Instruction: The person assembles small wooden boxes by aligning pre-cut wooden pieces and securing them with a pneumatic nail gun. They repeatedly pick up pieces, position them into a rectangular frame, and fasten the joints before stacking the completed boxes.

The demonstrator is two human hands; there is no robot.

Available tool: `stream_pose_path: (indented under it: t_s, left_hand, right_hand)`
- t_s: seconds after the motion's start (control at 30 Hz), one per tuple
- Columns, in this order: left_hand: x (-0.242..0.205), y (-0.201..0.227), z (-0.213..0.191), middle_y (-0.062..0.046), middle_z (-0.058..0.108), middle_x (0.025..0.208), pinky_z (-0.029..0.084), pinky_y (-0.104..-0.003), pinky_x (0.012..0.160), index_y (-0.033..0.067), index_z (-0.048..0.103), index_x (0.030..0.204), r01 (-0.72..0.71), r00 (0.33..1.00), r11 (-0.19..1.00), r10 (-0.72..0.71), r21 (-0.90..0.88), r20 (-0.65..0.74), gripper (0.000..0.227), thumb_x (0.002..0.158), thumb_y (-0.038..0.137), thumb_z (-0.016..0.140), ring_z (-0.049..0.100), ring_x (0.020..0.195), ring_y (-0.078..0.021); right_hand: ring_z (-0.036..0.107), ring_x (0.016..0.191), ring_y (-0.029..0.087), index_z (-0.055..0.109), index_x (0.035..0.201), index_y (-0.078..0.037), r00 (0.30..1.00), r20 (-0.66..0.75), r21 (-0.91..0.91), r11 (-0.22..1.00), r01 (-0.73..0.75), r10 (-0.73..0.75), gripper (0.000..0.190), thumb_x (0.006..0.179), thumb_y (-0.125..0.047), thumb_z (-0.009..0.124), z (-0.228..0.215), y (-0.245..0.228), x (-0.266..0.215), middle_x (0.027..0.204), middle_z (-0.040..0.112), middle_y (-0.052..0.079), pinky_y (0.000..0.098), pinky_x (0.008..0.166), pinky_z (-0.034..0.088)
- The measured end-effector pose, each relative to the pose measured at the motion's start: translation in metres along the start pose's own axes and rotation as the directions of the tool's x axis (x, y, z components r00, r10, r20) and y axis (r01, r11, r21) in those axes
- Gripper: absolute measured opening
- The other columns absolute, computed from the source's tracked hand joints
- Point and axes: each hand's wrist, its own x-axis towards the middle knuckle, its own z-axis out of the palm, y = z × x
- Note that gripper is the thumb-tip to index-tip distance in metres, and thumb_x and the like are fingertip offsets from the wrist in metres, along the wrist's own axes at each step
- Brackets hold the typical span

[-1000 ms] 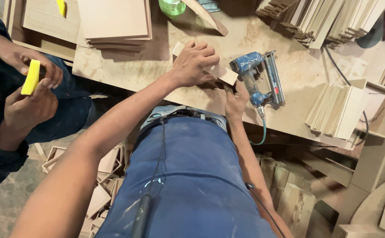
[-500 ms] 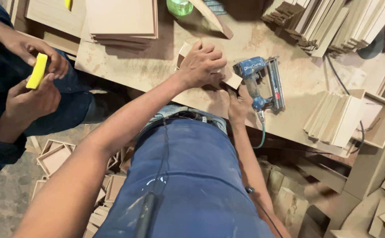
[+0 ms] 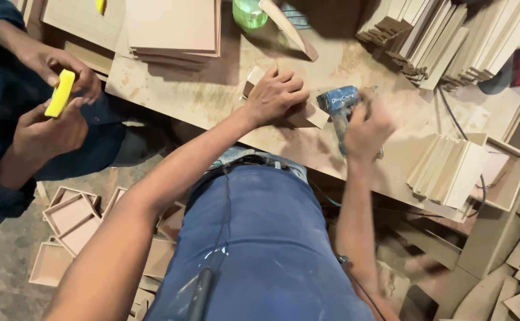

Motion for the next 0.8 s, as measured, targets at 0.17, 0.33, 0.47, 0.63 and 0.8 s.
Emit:
stream_pose_path:
  t_s: [0.17,0.33,0.47,0.63,0.8]
  left_hand:
    - [0.005,0.001,-0.007,-0.003,0.059,0.095,0.04,-0.041,0.08,0.0158,0.064,0.102,-0.03,0.999,0.997,0.029,0.069,0.015,0.024,0.084,0.03,0.071,0.057,0.093,-0.0226]
    - [0.0,0.006,-0.017,-0.005,0.058,0.097,0.038,-0.042,0.082,0.0145,0.063,0.097,-0.037,0.996,0.998,0.033,0.053,0.078,0.018,0.09,0.026,0.073,0.056,0.095,-0.0239]
    - [0.004,0.004,-0.022,-0.005,0.057,0.096,0.037,-0.043,0.084,0.0135,0.063,0.096,-0.051,0.992,0.997,0.044,0.059,0.119,0.017,0.089,0.023,0.075,0.054,0.095,-0.0244]
    - [0.007,0.004,-0.024,-0.004,0.056,0.095,0.038,-0.042,0.084,0.014,0.063,0.097,-0.036,0.98,0.996,0.018,0.086,0.197,0.016,0.091,0.023,0.075,0.053,0.096,-0.024]
    - [0.007,0.005,-0.022,-0.004,0.055,0.094,0.037,-0.042,0.082,0.0145,0.063,0.095,-0.038,0.979,0.994,0.016,0.103,0.203,0.016,0.092,0.023,0.076,0.053,0.095,-0.0235]
  right_hand:
    - [0.073,0.084,0.012,0.069,0.121,-0.002,0.851,0.411,0.551,0.654,-0.518,0.328,0.037,0.087,0.011,0.063,0.033,0.011,-0.073,0.102,0.075,0.005,0.0237,0.069,0.06]
    - [0.071,0.079,0.016,0.074,0.107,0.005,0.948,0.199,0.394,0.866,-0.308,0.247,0.018,0.09,0.007,0.068,0.058,0.024,-0.1,0.089,0.076,0.014,0.0302,0.072,0.056]
    - [0.074,0.08,0.019,0.072,0.108,0.006,0.93,0.16,0.461,0.808,-0.367,0.331,0.021,0.087,0.003,0.069,0.067,0.019,-0.101,0.088,0.076,0.015,0.031,0.072,0.057]
    - [0.075,0.081,0.023,0.073,0.106,0.005,0.964,0.057,0.434,0.864,-0.257,0.258,0.023,0.083,0.005,0.07,0.066,0.014,-0.1,0.091,0.076,0.017,0.0323,0.074,0.058]
    - [0.075,0.081,0.025,0.073,0.107,0.004,0.966,0.083,0.479,0.841,-0.253,0.243,0.026,0.083,0.007,0.067,0.065,0.013,-0.097,0.092,0.076,0.017,0.033,0.074,0.058]
